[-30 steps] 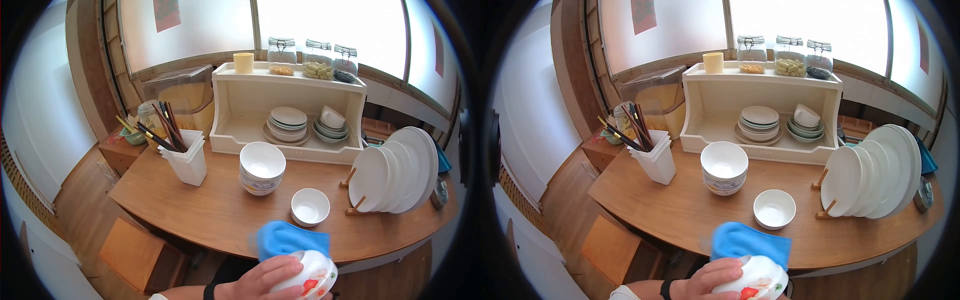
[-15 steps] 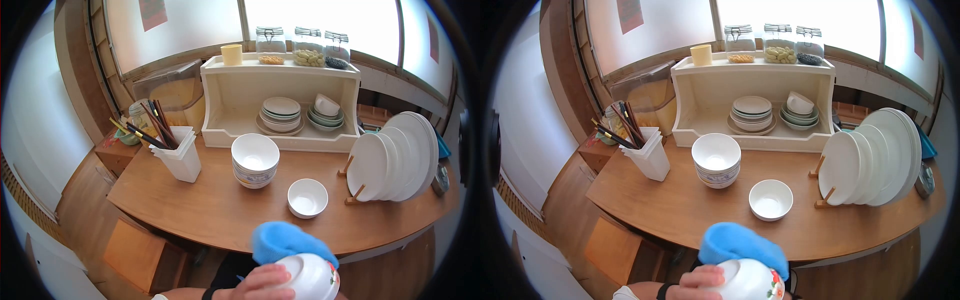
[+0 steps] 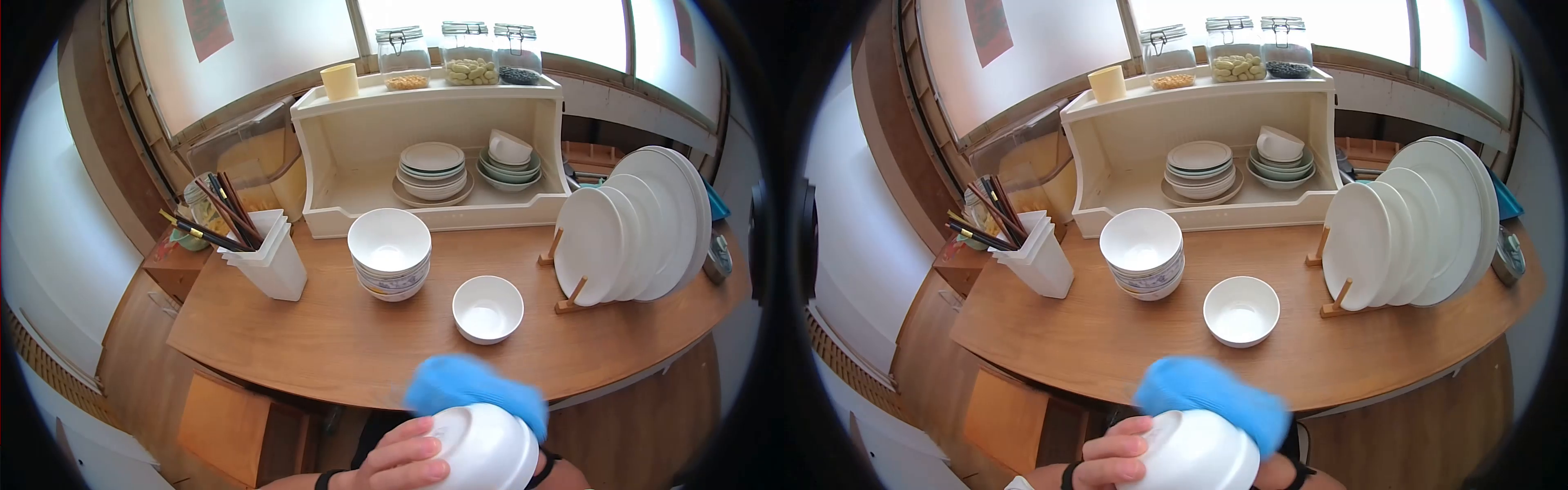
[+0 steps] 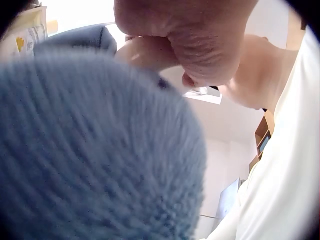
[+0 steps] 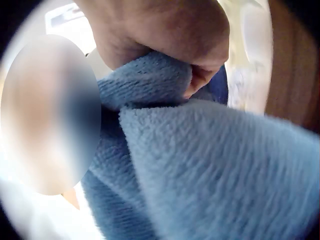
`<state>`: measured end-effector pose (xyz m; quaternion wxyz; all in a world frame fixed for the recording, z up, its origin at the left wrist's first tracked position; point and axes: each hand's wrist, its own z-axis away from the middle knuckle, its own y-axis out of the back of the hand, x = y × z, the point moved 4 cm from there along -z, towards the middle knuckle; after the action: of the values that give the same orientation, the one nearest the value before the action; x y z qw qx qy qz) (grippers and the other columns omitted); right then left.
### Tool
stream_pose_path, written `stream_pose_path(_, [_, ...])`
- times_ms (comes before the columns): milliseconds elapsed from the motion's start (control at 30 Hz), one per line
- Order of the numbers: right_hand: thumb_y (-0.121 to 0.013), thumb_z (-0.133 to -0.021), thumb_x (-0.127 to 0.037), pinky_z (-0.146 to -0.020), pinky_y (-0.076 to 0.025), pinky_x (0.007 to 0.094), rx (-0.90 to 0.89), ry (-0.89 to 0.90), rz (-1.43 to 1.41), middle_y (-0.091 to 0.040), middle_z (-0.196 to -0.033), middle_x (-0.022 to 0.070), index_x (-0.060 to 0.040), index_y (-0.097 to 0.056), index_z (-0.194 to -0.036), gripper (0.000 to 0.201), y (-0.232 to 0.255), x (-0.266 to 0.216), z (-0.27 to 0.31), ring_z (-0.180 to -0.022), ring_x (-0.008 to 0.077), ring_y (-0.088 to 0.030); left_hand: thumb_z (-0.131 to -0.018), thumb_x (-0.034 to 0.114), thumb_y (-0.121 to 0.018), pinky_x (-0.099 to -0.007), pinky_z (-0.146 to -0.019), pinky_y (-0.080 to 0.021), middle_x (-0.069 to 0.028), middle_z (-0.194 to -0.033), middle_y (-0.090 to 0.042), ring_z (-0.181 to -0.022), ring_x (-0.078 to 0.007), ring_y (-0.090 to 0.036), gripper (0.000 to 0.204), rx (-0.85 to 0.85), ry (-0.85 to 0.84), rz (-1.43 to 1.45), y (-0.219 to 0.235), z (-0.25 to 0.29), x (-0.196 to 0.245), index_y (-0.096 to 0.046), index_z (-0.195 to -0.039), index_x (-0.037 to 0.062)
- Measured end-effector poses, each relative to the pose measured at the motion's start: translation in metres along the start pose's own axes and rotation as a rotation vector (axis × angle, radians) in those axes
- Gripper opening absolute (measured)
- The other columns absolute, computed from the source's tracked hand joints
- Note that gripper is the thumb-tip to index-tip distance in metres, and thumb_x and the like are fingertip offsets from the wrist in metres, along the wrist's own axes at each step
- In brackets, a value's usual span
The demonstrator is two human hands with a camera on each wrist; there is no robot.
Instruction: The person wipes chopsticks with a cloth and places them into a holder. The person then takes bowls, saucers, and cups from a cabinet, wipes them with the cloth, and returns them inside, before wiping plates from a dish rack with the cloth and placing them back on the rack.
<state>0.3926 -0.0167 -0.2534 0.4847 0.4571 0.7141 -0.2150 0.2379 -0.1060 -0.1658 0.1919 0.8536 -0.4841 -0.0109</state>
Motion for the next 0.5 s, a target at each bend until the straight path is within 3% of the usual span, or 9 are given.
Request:
stream_pose_path(100, [-0.069, -0.078, 0.000, -0.097, -0.046, 0.0393, -0.028, -0.009, -0.007, -0.063, -0.120, 0.0137, 0.0014, -0.059, -0.121, 0.044, -0.008, -0.003, -0.009, -0.113, 0.0258, -0.059, -0.094, 0.029, -0.056, -0.0559, -0.093, -0.047, -0.0215, -0.123, -0.054, -0.109, -0.0368, -0.052, 0.025, -0.203, -0.005, -0.066, 0.009, -0.010, 0.002, -0.059, -0.115, 0.0152])
stream_pose_path(233, [-0.068, -0.078, 0.000, -0.097, -0.046, 0.0391, -0.066, 0.001, -0.014, -0.063, -0.119, 0.0136, 0.0015, -0.058, -0.121, 0.044, -0.041, -0.016, -0.037, -0.112, 0.0255, -0.059, -0.093, 0.030, -0.058, -0.0544, -0.091, -0.047, -0.0216, -0.123, -0.055, -0.110, -0.0368, -0.053, 0.024, -0.057, 0.028, 0.107, 0.012, 0.000, 0.001, -0.062, -0.110, 0.0140])
stream_pose_path(333, [-0.068, -0.078, 0.000, -0.097, -0.046, 0.0389, -0.071, -0.001, -0.024, -0.063, -0.119, 0.0135, 0.0016, -0.058, -0.121, 0.044, -0.093, -0.032, -0.057, -0.112, 0.0254, -0.059, -0.091, 0.026, -0.063, -0.0526, -0.093, -0.046, -0.0179, -0.129, -0.051, -0.117, -0.0370, -0.048, 0.029, 0.008, -0.035, 0.123, 0.013, 0.018, 0.000, -0.057, -0.119, 0.0170])
stream_pose_path(400, [-0.068, -0.078, 0.001, -0.097, -0.046, 0.0388, -0.079, -0.003, -0.031, -0.063, -0.119, 0.0134, 0.0016, -0.058, -0.121, 0.044, -0.090, -0.030, -0.057, -0.112, 0.0253, -0.059, -0.092, 0.026, -0.063, -0.0536, -0.095, -0.046, -0.0165, -0.131, -0.047, -0.120, -0.0367, -0.047, 0.032, -0.077, -0.009, 0.092, 0.011, 0.018, 0.002, -0.055, -0.122, 0.0182])
stream_pose_path(467, [-0.068, -0.078, 0.001, -0.097, -0.046, 0.0387, -0.105, 0.002, -0.036, -0.063, -0.119, 0.0134, 0.0017, -0.058, -0.121, 0.044, -0.008, 0.000, -0.025, -0.112, 0.0251, -0.059, -0.093, 0.026, -0.061, -0.0544, -0.096, -0.045, -0.0162, -0.129, -0.045, -0.119, -0.0359, -0.047, 0.029, 0.040, 0.039, 0.128, 0.011, 0.014, -0.005, -0.056, -0.120, 0.0177])
stream_pose_path(500, [-0.068, -0.078, 0.001, -0.096, -0.046, 0.0386, -0.123, 0.004, -0.039, -0.063, -0.119, 0.0133, 0.0017, -0.058, -0.121, 0.044, -0.070, -0.033, -0.085, -0.112, 0.0251, -0.059, -0.093, 0.027, -0.061, -0.0545, -0.097, -0.045, -0.0157, -0.126, -0.044, -0.118, -0.0351, -0.048, 0.028, -0.040, 0.070, 0.076, 0.016, 0.010, -0.004, -0.056, -0.119, 0.0174])
